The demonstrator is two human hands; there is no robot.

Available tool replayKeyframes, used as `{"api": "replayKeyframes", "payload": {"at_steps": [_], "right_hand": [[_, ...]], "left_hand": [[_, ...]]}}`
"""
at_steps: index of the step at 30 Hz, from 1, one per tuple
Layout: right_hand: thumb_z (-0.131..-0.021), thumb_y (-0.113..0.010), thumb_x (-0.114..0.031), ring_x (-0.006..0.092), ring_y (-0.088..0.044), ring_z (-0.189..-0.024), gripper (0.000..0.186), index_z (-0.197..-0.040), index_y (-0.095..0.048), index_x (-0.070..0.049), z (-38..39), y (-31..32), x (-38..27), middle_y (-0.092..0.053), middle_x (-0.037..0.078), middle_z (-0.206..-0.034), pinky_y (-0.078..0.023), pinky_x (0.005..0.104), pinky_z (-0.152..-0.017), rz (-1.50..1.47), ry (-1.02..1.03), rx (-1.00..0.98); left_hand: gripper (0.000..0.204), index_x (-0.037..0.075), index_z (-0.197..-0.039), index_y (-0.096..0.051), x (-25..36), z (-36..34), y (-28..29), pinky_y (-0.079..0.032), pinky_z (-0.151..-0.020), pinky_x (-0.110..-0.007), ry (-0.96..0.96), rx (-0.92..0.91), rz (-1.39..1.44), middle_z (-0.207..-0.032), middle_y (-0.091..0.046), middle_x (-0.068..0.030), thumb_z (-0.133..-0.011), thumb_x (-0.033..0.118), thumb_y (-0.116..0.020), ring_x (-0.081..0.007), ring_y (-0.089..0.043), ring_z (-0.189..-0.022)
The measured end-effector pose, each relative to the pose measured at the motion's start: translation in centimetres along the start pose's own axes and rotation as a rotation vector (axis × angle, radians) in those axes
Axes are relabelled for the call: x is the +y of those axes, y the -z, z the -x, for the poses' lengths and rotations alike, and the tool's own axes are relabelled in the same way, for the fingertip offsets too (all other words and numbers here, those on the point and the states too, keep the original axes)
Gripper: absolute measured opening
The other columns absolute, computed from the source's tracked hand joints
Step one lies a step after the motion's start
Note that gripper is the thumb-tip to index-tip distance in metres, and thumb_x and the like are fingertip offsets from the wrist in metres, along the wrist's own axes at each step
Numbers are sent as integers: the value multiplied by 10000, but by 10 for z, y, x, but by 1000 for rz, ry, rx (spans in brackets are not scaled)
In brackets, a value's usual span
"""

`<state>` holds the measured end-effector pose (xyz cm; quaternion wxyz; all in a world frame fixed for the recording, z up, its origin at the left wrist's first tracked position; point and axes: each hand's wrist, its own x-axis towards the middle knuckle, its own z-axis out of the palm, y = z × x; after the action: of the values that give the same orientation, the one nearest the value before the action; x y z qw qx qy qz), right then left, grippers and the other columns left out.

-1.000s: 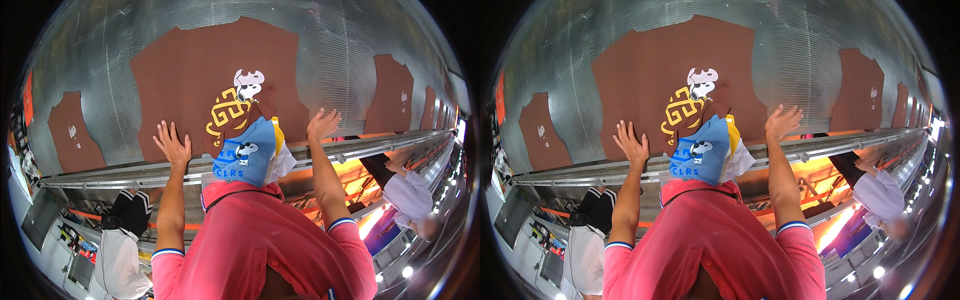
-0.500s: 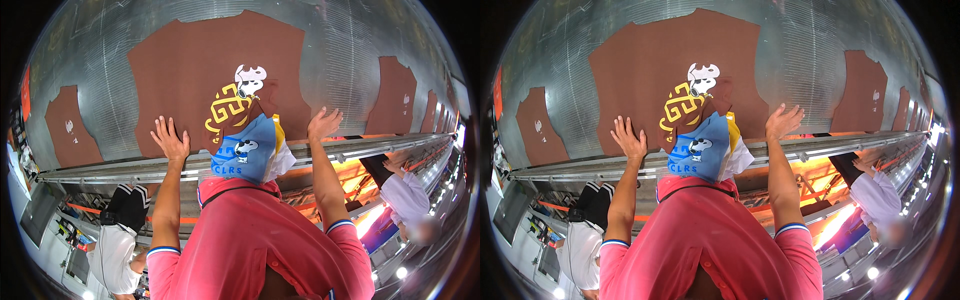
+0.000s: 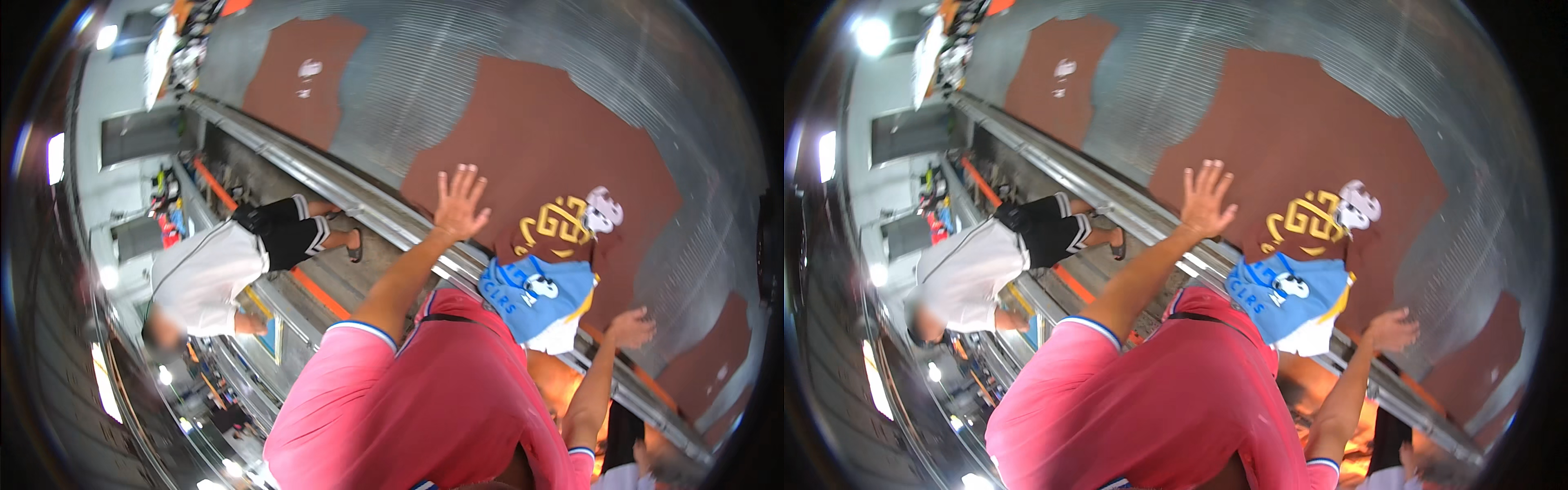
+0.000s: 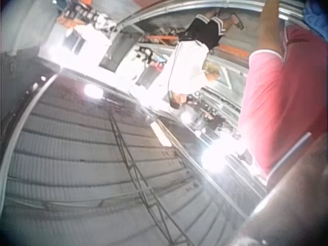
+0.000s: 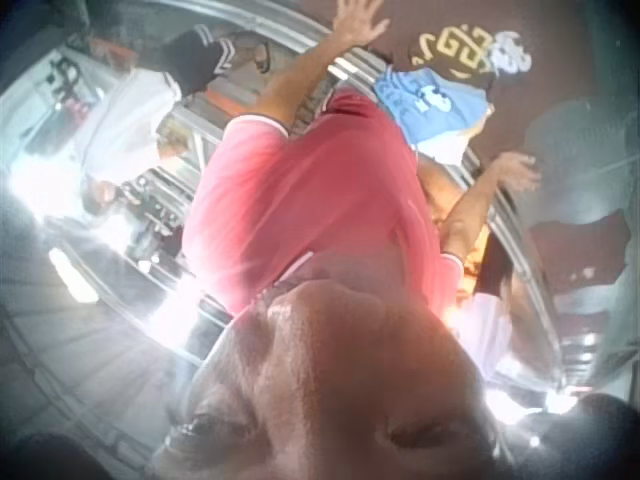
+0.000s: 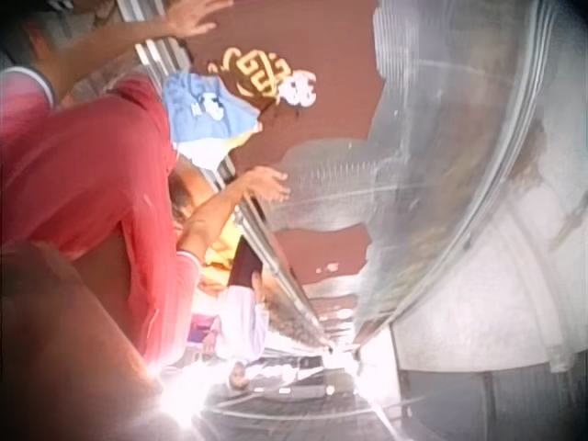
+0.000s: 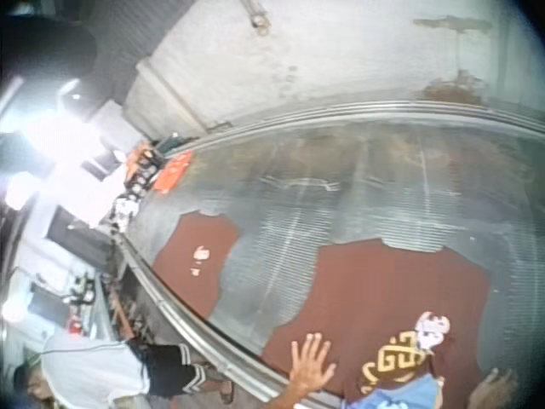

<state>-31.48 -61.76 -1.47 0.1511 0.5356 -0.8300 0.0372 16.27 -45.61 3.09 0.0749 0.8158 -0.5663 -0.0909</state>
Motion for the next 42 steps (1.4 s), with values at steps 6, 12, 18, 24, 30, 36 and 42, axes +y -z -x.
{"api": "replayKeyframes", "payload": {"at_steps": [6, 12, 18, 24, 30, 36, 42], "right_hand": [[-961, -421, -557, 338, -432, -1324, 646, -1365, -501, -59, -5, -17, 6, -460, 168, -1431, -378, 539, -1023, 12, -23, 56], [-963, -438, -529, 354, -463, -1288, 607, -1316, -538, -45, -3, 1, -2, -514, 174, -1375, -392, 550, -1008, 52, -43, 35], [-969, -452, -464, 372, -337, -1390, 607, -1367, -477, -5, -11, 31, -23, -428, 225, -1449, -277, 569, -1104, -30, -31, -108], [-982, -435, -447, 383, -240, -1432, 636, -1427, -382, 6, -5, 23, -13, -306, 227, -1514, -210, 562, -1142, -137, -123, -155], [-983, -442, -437, 385, -218, -1440, 631, -1424, -378, 9, -2, 24, -13, -293, 230, -1518, -193, 567, -1147, -159, -122, -170], [-983, -450, -428, 385, -214, -1442, 623, -1427, -372, 2, -2, 18, -12, -289, 227, -1519, -190, 567, -1149, -150, -126, -162], [-982, -454, -432, 390, -261, -1423, 617, -1411, -406, 8, -2, 16, -12, -332, 236, -1500, -217, 561, -1136, -153, -103, -106]], "left_hand": [[705, 77, -1405, -456, -1, 11, -3, -85, -1136, -657, 8, 22, 28, -1554, -253, -183, -819, 431, -621, -359, -161, -1463], [720, 90, -1416, -452, 0, 3, 4, -110, -1143, -637, 7, -1, 11, -1563, -257, -165, -809, 423, -651, -346, -171, -1467], [683, 83, -1385, -468, 8, 0, 1, -108, -1143, -629, -7, 43, -5, -1530, -319, -170, -781, 332, -666, -367, -213, -1450], [668, 37, -1408, -434, 10, -5, -4, -110, -1137, -631, -70, 61, -34, -1548, -279, -187, -833, 340, -591, -381, -198, -1448], [660, 28, -1394, -447, 9, -1, -8, -107, -1134, -639, -63, 32, -42, -1553, -263, -193, -827, 332, -594, -380, -196, -1451], [668, 30, -1401, -434, 9, -1, -11, -106, -1132, -640, -76, 53, -31, -1557, -256, -192, -823, 322, -597, -382, -195, -1452], [672, 38, -1402, -438, 9, 0, -12, -113, -1132, -639, -65, 56, -33, -1554, -268, -187, -817, 331, -595, -378, -196, -1453]]}}
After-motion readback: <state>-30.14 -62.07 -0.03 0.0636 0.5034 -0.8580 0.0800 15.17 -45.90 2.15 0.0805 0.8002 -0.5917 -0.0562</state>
